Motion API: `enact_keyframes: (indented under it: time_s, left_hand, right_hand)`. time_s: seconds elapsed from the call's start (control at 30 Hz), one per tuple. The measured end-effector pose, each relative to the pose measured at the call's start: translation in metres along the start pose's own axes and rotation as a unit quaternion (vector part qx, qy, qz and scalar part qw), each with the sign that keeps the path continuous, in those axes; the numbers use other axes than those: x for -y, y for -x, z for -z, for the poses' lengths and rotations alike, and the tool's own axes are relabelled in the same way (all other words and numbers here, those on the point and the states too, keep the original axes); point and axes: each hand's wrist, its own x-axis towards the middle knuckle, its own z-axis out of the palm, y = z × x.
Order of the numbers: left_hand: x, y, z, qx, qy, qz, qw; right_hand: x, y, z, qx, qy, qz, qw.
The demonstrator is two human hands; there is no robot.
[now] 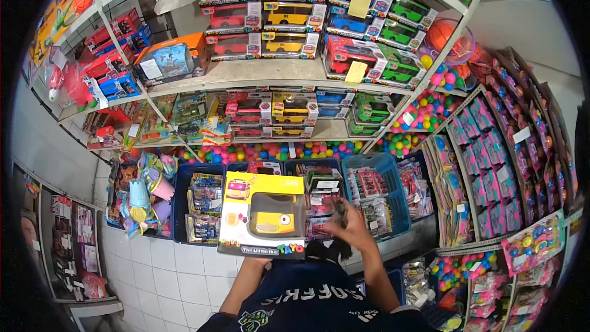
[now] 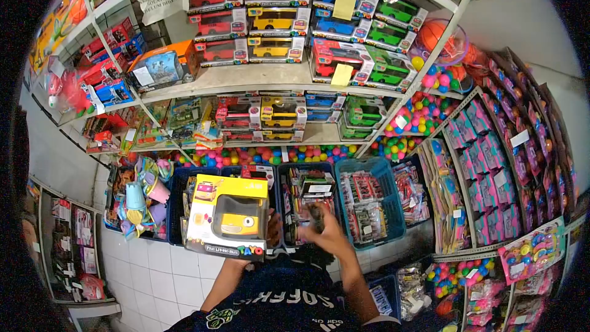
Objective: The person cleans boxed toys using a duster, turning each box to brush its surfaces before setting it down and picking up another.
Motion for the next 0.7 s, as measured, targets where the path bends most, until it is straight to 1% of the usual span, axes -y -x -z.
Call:
enact_keyframes:
  time_s: [0.03,0.07,0.13,0.17,0.23,0.27,0.3,0.33,0.37,0.4,0.43,0.47,0.5,0.53,0.57,0.6,0.63,0.67,0.7]
  left_hand:
    - [0.0,-0.004,0.0,0.0,0.004,0.003,1.0]
    - [0.001,-0.007,0.001,-0.003,0.009,0.005,1.0]
    - [0.003,-0.014,0.004,-0.007,0.017,0.008,1.0]
    - [0.005,-0.017,0.006,-0.01,0.022,0.01,1.0]
    - [0.008,-0.025,0.012,-0.011,0.037,0.001,0.999]
    - [0.006,-0.028,0.018,0.05,0.058,0.021,0.997]
    - [0.004,-0.033,0.018,0.111,0.081,0.042,0.99]
    - [0.003,-0.04,0.019,-0.001,0.103,0.054,0.993]
    - [0.002,-0.044,0.02,0.014,0.08,0.088,0.993]
    - [0.0,-0.044,0.012,0.028,0.055,0.12,0.991]
    - [-0.002,-0.051,0.014,-0.03,0.089,0.152,0.984]
    - [0.001,-0.051,0.017,-0.051,-0.012,0.139,0.989]
    - [0.001,-0.049,0.003,-0.072,-0.114,0.123,0.983]
    - [-0.003,-0.056,0.027,-0.105,-0.138,0.142,0.975]
    - [-0.006,-0.056,0.06,-0.203,-0.109,0.118,0.966]
    - [-0.009,-0.052,0.102,-0.298,-0.079,0.093,0.947]
    - [-0.012,-0.038,0.157,-0.328,-0.141,0.038,0.933]
    - [-0.013,-0.019,0.201,-0.357,-0.2,-0.016,0.912]
    - [-0.013,0.013,0.203,-0.394,-0.293,-0.063,0.869]
  right_hand:
    - [0.008,0.004,-0.004,0.041,0.01,0.001,0.999]
    - [0.016,-0.003,-0.008,0.085,0.175,0.15,0.969]
    - [0.056,0.004,-0.032,0.107,0.167,0.134,0.971]
    - [0.024,-0.003,-0.033,0.132,0.141,0.149,0.97]
    - [0.033,-0.001,-0.05,0.091,0.07,0.121,0.986]
    - [0.021,-0.012,-0.049,0.07,0.09,0.153,0.982]
    - [0.014,-0.016,-0.051,0.056,0.058,0.144,0.986]
    - [0.01,-0.019,-0.051,0.041,0.027,0.136,0.989]
    - [0.008,-0.022,-0.048,0.031,0.087,0.167,0.982]
    - [0.003,-0.029,-0.047,0.019,0.064,0.162,0.984]
    - [-0.004,-0.036,-0.046,0.008,0.039,0.158,0.987]
    - [-0.011,-0.045,-0.047,-0.004,-0.001,0.172,0.985]
    - [-0.013,-0.055,-0.043,-0.029,0.045,0.179,0.982]
    - [-0.015,-0.066,-0.037,-0.054,0.089,0.185,0.977]
    - [-0.021,-0.081,-0.029,-0.085,0.19,0.219,0.953]
    - [-0.017,-0.093,-0.022,-0.084,0.221,0.212,0.948]
    - [-0.013,-0.106,-0.014,-0.084,0.253,0.206,0.942]
    - [-0.022,-0.126,-0.004,-0.092,0.298,0.256,0.915]
    - [-0.026,-0.145,0.008,-0.095,0.371,0.269,0.884]
